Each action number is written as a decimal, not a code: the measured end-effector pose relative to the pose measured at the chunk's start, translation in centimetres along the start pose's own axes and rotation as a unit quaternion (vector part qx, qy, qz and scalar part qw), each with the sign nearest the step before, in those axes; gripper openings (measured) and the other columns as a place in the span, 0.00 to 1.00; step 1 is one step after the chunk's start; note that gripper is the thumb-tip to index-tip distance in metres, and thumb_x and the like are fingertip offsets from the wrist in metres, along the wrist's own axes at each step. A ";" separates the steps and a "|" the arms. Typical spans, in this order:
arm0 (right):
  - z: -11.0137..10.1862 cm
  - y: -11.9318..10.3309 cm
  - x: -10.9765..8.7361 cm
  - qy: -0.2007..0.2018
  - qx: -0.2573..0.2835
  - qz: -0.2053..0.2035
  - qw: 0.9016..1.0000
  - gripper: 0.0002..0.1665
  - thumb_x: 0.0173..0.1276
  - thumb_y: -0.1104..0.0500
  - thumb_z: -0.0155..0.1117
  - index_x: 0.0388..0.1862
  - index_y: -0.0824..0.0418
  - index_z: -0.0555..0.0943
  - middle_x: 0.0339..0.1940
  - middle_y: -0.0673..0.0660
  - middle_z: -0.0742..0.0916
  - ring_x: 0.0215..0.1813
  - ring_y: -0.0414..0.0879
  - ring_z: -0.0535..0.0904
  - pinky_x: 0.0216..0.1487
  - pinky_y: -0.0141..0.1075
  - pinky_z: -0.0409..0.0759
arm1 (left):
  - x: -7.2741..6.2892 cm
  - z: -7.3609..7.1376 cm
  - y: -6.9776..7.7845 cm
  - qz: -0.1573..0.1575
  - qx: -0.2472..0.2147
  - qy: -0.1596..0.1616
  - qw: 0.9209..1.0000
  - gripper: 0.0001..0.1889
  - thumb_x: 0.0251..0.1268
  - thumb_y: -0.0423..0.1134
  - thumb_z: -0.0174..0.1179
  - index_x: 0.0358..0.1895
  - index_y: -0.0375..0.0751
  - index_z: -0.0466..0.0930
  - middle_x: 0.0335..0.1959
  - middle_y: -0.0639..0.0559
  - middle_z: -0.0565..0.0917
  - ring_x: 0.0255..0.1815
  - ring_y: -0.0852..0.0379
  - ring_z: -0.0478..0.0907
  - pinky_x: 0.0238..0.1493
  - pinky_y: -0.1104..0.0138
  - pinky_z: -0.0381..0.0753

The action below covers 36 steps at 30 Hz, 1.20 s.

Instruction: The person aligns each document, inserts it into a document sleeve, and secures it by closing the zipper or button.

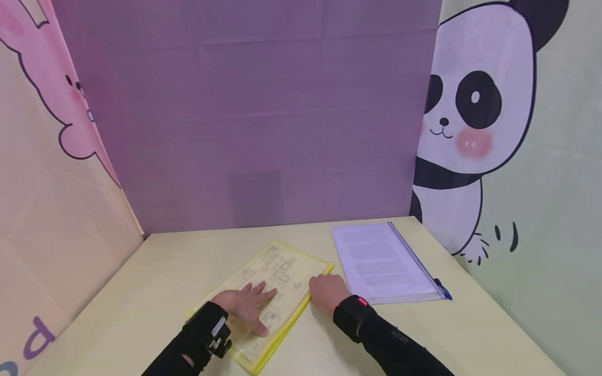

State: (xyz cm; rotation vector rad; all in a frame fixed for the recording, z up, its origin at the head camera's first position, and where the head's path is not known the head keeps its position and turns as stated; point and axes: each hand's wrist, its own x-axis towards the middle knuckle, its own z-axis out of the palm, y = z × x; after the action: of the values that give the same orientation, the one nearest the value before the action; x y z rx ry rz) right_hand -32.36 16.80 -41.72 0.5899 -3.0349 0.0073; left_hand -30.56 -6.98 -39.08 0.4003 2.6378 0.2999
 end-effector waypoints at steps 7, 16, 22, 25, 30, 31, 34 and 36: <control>0.0 -0.4 -0.3 0.009 -0.014 -0.017 1.000 0.12 0.73 0.59 0.62 0.29 0.59 0.74 0.20 0.53 0.72 0.23 0.48 0.69 0.28 0.40 0.70 | -0.2 0.0 0.0 -0.005 0.001 -0.006 1.000 0.50 0.52 0.56 0.76 0.80 0.60 0.60 0.83 0.46 0.52 0.82 0.37 0.43 0.75 0.35 0.46; 0.1 0.1 1.0 0.008 -0.019 -0.017 1.000 0.12 0.72 0.60 0.61 0.28 0.60 0.74 0.20 0.54 0.73 0.23 0.49 0.69 0.28 0.41 0.70 | -0.2 0.4 0.6 -0.016 0.018 0.011 1.000 0.50 0.54 0.61 0.72 0.80 0.59 0.59 0.83 0.44 0.53 0.82 0.35 0.46 0.75 0.36 0.50; 0.5 0.4 2.0 0.042 -0.035 -0.020 0.998 0.12 0.71 0.61 0.60 0.27 0.62 0.73 0.19 0.55 0.73 0.22 0.50 0.70 0.27 0.43 0.74 | -0.6 0.4 1.6 -0.038 0.005 0.030 0.999 0.50 0.53 0.65 0.72 0.80 0.58 0.61 0.82 0.43 0.55 0.81 0.34 0.49 0.72 0.34 0.56; 0.6 0.4 2.3 0.055 -0.035 -0.018 0.998 0.12 0.70 0.61 0.60 0.27 0.61 0.73 0.18 0.55 0.73 0.22 0.51 0.72 0.27 0.45 0.75 | -0.8 0.3 2.0 -0.046 0.009 0.039 0.998 0.50 0.52 0.66 0.71 0.79 0.58 0.62 0.81 0.42 0.57 0.80 0.33 0.51 0.71 0.33 0.57; 0.5 0.1 2.5 0.060 -0.032 -0.012 0.998 0.11 0.70 0.62 0.60 0.26 0.62 0.74 0.18 0.56 0.74 0.22 0.53 0.74 0.28 0.47 0.78 | -0.9 0.2 2.3 -0.059 0.026 0.052 0.997 0.50 0.51 0.67 0.71 0.78 0.58 0.64 0.80 0.42 0.59 0.78 0.34 0.55 0.69 0.33 0.59; 0.5 0.0 2.5 0.060 -0.033 -0.011 0.998 0.11 0.70 0.62 0.60 0.26 0.62 0.74 0.18 0.56 0.74 0.22 0.53 0.73 0.28 0.47 0.78 | -0.9 0.1 2.3 -0.059 0.026 0.054 0.996 0.50 0.51 0.68 0.71 0.78 0.58 0.64 0.80 0.42 0.60 0.78 0.34 0.55 0.69 0.33 0.59; 0.4 -0.3 2.3 0.052 -0.035 -0.011 0.998 0.11 0.70 0.62 0.60 0.27 0.62 0.74 0.18 0.56 0.74 0.22 0.53 0.72 0.28 0.46 0.77 | -0.8 0.2 2.2 -0.060 0.026 0.056 0.996 0.50 0.50 0.68 0.71 0.78 0.58 0.65 0.79 0.43 0.60 0.78 0.35 0.56 0.69 0.34 0.59; 0.4 -0.5 2.1 0.041 -0.029 -0.010 0.999 0.11 0.71 0.62 0.60 0.27 0.62 0.74 0.18 0.55 0.73 0.22 0.52 0.70 0.28 0.44 0.74 | -0.9 0.2 2.2 -0.060 0.027 0.056 0.996 0.50 0.50 0.68 0.71 0.78 0.58 0.65 0.79 0.43 0.60 0.77 0.35 0.56 0.69 0.34 0.60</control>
State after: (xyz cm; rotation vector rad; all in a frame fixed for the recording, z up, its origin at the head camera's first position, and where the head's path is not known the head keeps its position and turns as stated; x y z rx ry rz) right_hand -34.14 15.55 -41.98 0.6009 -2.9388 -0.0560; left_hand -29.21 -5.20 -38.27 0.2470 2.7713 0.2184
